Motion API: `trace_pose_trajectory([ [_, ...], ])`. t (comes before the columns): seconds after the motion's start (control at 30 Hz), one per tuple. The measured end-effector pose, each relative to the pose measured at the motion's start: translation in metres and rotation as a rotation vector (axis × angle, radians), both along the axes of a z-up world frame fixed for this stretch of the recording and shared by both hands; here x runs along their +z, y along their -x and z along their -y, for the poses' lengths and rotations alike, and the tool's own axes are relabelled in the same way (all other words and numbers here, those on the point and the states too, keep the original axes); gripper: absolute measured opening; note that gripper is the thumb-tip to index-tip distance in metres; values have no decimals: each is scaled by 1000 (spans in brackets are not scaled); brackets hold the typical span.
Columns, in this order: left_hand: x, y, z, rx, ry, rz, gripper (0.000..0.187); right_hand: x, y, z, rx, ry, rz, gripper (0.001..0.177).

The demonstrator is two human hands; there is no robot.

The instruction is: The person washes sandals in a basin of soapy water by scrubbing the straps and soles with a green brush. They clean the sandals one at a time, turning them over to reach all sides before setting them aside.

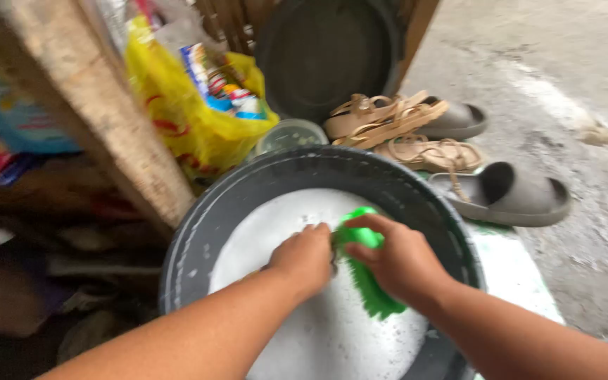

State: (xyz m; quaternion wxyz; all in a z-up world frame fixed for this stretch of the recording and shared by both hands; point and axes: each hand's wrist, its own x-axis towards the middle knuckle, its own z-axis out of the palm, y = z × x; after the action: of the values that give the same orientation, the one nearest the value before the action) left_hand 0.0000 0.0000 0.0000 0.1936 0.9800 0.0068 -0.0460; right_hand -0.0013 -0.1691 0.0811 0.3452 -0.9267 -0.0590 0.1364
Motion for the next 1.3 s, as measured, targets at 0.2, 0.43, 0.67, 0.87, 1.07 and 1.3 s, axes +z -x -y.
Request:
trace_pose_trajectory([
  [0.2, 47, 21, 2, -45, 238, 110, 21, 6, -5, 8, -225, -106, -76, 36],
  [0.43, 53, 25, 4, 65, 363, 129, 21, 37, 7, -3, -161, -100, 7, 36],
  [0.67, 69, 33, -2, 55, 433, 264, 20, 53, -1, 3, -202, -59, 10, 38],
  [0.87, 62, 21, -1, 81, 516, 322, 16, 62, 11, -7, -96, -178, 95, 35],
  [1.07, 85, 9, -3, 22, 836, 397, 20, 59, -28, 32, -306, -647, 51, 35],
  [1.3, 101, -10, -12, -90, 831, 279, 41, 77, -25, 14, -208, -791, 86, 35],
])
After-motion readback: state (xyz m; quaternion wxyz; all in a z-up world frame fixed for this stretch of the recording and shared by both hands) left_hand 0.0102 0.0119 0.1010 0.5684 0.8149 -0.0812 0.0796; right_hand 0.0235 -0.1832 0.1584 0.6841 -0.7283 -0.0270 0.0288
